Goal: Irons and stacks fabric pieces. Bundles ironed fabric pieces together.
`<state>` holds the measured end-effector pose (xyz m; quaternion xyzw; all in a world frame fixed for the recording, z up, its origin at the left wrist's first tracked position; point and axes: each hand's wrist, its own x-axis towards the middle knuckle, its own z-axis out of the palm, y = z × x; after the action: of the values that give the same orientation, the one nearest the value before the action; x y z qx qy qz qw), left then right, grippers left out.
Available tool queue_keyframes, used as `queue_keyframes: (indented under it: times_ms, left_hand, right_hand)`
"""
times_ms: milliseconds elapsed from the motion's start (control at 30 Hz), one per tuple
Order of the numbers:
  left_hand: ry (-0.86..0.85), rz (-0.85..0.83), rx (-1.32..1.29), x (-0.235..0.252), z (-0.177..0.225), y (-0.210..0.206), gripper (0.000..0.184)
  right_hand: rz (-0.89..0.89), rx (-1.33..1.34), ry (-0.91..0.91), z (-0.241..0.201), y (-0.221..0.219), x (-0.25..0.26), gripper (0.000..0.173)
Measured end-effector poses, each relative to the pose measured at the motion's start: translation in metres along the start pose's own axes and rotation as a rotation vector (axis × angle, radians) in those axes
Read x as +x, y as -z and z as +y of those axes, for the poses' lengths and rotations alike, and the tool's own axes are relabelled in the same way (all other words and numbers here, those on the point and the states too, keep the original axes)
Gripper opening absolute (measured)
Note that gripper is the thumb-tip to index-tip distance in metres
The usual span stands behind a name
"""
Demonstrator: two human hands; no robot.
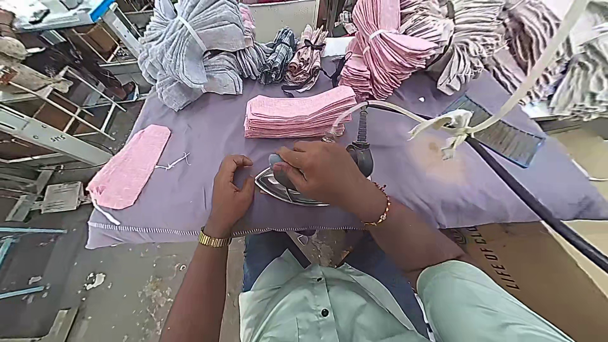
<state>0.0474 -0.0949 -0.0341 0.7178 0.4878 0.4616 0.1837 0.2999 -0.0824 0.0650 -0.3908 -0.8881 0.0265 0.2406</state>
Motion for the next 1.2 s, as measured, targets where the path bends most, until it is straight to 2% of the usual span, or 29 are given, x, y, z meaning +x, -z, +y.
queue_keyframes:
  times_ms: [167,333,467,667,900,1033,1200]
  left_hand:
    - [0.041,-0.130,0.323,0.005,0.001,-0.007,0.055]
    - [0.024,-0.132,0.255,0.004,0.002,-0.010,0.048]
    - [0.000,-0.143,0.239,0.003,0.005,-0.011,0.039]
    - [-0.021,-0.129,0.216,0.001,0.005,-0.010,0.033]
    - [-0.016,-0.117,0.148,0.000,0.002,-0.005,0.026]
    - [-0.003,-0.090,0.200,0.000,0.008,-0.009,0.028]
    - [0.010,-0.084,0.162,0.000,0.007,-0.008,0.026]
  right_hand:
    - [-0.023,-0.006,-0.055,0.025,0.041,-0.045,0.034]
    - [0.014,-0.093,-0.181,0.063,0.083,-0.109,0.034]
    - [0.017,-0.139,-0.219,0.080,0.101,-0.131,0.034]
    - [0.022,-0.099,-0.223,0.078,0.094,-0.121,0.031]
    - [0.028,-0.080,-0.141,0.062,0.078,-0.098,0.032]
    - [0.004,-0.119,-0.187,0.058,0.072,-0.086,0.037]
    - [-0.085,-0.118,-0.111,0.039,0.057,-0.066,0.040]
